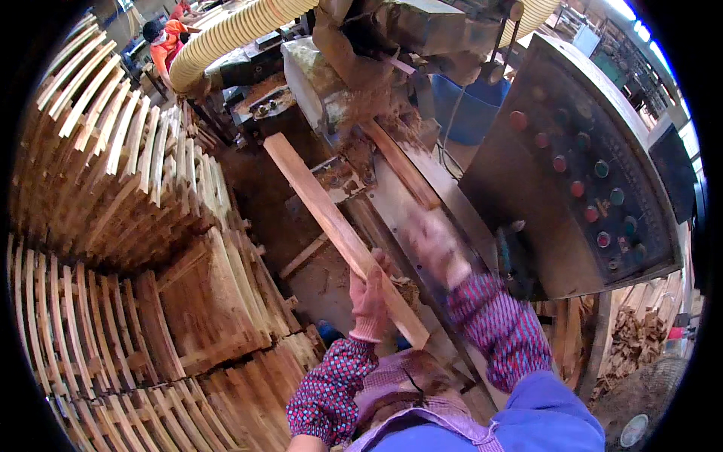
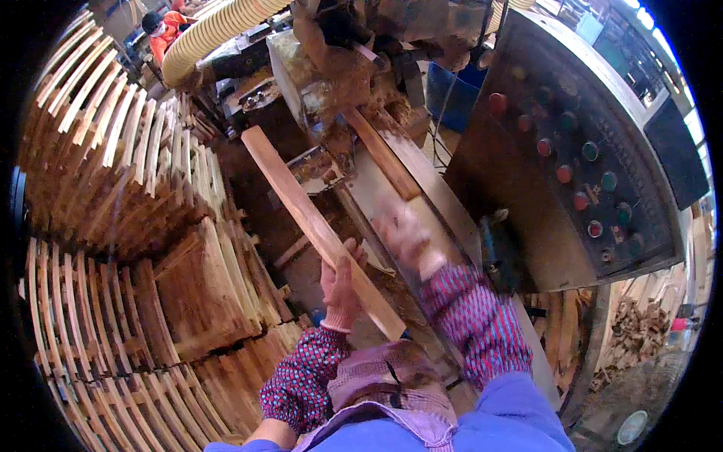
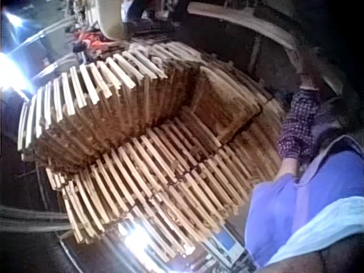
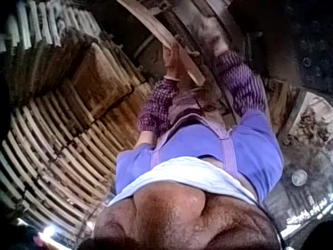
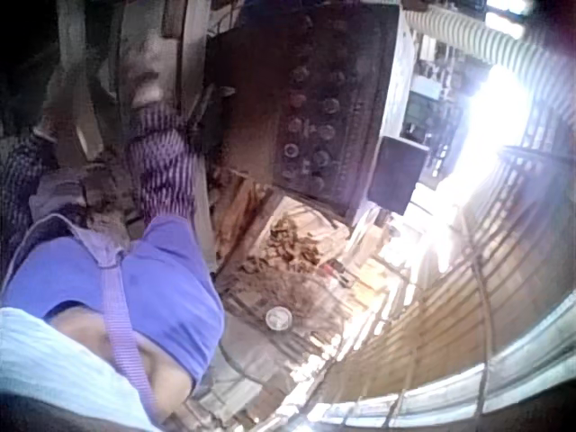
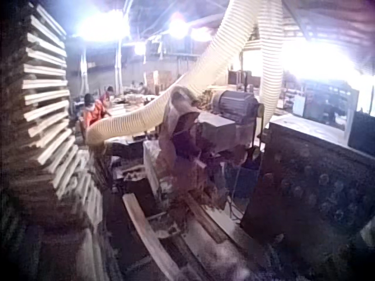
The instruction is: The person picks up wood slats one at a time from a stack, passes them through a woodworking machine, and then organizes the processed slats into a different stack.
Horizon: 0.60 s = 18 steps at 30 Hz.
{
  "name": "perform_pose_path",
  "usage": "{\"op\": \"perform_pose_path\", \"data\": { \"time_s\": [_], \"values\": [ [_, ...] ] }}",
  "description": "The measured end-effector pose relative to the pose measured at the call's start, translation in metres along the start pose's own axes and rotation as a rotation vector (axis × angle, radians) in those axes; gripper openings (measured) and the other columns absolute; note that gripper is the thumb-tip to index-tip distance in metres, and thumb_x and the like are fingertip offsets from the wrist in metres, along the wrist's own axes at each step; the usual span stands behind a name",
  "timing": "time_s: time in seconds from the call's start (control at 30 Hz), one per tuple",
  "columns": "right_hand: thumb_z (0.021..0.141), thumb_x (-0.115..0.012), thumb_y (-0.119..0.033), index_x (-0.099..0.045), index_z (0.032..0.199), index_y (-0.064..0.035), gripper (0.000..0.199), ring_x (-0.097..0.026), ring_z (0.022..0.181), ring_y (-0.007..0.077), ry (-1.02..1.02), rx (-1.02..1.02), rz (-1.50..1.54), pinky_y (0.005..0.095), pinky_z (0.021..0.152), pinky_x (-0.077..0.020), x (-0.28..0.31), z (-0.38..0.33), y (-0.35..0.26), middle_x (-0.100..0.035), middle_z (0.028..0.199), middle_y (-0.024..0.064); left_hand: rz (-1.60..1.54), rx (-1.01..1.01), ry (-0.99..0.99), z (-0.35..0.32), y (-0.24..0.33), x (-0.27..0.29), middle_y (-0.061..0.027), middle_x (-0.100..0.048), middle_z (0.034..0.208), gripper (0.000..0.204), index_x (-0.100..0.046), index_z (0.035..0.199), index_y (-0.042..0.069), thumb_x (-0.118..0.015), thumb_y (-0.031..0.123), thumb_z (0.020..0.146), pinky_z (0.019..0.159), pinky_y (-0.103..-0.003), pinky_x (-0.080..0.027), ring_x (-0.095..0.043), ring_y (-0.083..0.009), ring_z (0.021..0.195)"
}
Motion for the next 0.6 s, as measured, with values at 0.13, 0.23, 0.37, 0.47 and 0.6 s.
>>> {"op": "perform_pose_path", "data": {
  "time_s": [0.13,0.23,0.37,0.47,0.6],
  "values": [
    [0.082,-0.066,-0.018,-0.036,0.143,-0.0007,0.07,-0.041,0.134,0.0335,-0.272,0.011,-0.167,0.0377,0.11,-0.0345,-0.032,-0.115,-0.041,-0.042,0.142,0.024,-0.054,0.055,-0.129,-0.006,-0.011,-0.029,-0.0089,-0.053,0.131,0.054,-0.035,0.144,0.003,-0.053,0.026,0.098,0.098,-0.031,-0.044,-0.053,-0.0179,0.115],
    [0.08,-0.066,-0.016,-0.039,0.142,0.0007,0.07,-0.038,0.136,0.036,-0.059,-0.068,-0.471,0.0399,0.112,-0.0323,0.005,-0.183,0.009,-0.04,0.145,0.0248,0.405,0.111,-0.189,-0.026,-0.027,0.008,-0.0164,-0.044,0.142,0.064,-0.03,0.147,0.0,-0.055,0.03,0.095,0.108,-0.035,-0.033,-0.041,-0.0259,0.131],
    [0.087,-0.057,-0.009,-0.039,0.141,0.0042,0.059,-0.036,0.137,0.0398,-0.011,-0.056,-0.857,0.0422,0.115,-0.027,0.043,-0.23,0.01,-0.042,0.144,0.0248,1.066,0.02,0.003,-0.004,0.014,0.151,-0.0242,-0.036,0.148,0.077,-0.027,0.147,-0.004,-0.061,0.034,0.089,0.116,-0.038,-0.024,-0.03,-0.0355,0.14],
    [0.093,-0.052,-0.015,-0.042,0.141,0.0032,0.052,-0.037,0.135,0.0405,0.045,-0.012,-1.053,0.0452,0.114,-0.0285,0.053,-0.222,0.06,-0.042,0.143,0.0261,1.414,-0.039,0.456,0.009,0.108,0.342,-0.0267,-0.031,0.15,0.083,-0.03,0.145,-0.005,-0.067,0.032,0.08,0.116,-0.04,-0.025,-0.031,-0.0385,0.139],
    [0.097,-0.045,-0.011,-0.042,0.142,0.0012,0.046,-0.036,0.136,0.0374,0.049,0.196,-1.191,0.0441,0.114,-0.0274,0.038,-0.083,0.054,-0.041,0.145,0.0229,1.819,0.238,1.176,-0.026,0.242,0.547,-0.0221,-0.03,0.151,0.092,-0.015,0.151,0.006,-0.064,0.047,0.084,0.11,-0.052,-0.031,-0.032,-0.0409,0.137]
  ]
}}
Point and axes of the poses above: each hand's wrist, its own z-axis towards the middle knuckle, its own x-axis out of the back of the hand, y = z × x, the point moved 9 cm from there along z, towards the middle knuckle
